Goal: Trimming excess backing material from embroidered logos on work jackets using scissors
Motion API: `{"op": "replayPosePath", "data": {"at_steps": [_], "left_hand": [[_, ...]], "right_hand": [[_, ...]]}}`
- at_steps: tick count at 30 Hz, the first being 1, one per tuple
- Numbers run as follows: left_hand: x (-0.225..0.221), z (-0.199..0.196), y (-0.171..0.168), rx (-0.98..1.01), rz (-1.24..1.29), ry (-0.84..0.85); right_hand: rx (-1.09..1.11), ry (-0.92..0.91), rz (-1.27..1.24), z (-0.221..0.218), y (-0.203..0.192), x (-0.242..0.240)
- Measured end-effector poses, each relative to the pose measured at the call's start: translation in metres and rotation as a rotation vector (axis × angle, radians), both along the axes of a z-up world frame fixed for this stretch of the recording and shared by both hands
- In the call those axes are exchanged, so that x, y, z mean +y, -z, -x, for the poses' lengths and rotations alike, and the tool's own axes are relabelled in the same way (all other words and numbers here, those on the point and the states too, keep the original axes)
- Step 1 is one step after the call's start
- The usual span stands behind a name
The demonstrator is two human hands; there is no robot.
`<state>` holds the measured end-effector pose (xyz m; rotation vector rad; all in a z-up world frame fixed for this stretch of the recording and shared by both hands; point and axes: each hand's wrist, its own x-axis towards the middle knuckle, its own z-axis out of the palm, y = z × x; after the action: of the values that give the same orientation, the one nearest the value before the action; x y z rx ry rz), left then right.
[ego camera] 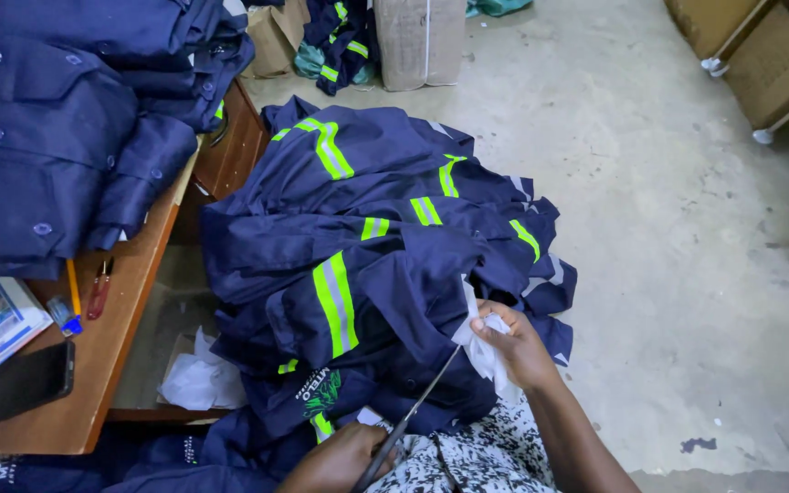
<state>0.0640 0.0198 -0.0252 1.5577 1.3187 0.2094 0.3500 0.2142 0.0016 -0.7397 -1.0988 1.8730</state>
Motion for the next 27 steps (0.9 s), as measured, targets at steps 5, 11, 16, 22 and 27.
{"op": "replayPosePath", "data": {"at_steps": [5, 11, 16, 22, 27], "left_hand": [[0.004, -0.013, -0.011, -0.01, -0.075, -0.089], [0.019, -0.038, -0.012, 0.031, -0.17, -0.274], [0.034, -0.047, -0.003, 0.101, -0.229, -0.317], [0.036, -0.054, 0.004, 0.079, -0.283, -0.373], [0.04, -0.06, -0.019, 0.047, -0.308, -0.345]], "right_hand": [[0.038, 0.086, -0.001, 0.01, 0.003, -0.01], [0.025, 0.091, 0.019, 0.02, 0.013, -0.02], [-0.066, 0.07, -0.028, 0.018, 0.008, -0.024], [-0.125, 0.089, -0.058, 0.019, 0.006, -0.029], [-0.272, 0.158, -0.116, 0.027, 0.015, -0.04]]}}
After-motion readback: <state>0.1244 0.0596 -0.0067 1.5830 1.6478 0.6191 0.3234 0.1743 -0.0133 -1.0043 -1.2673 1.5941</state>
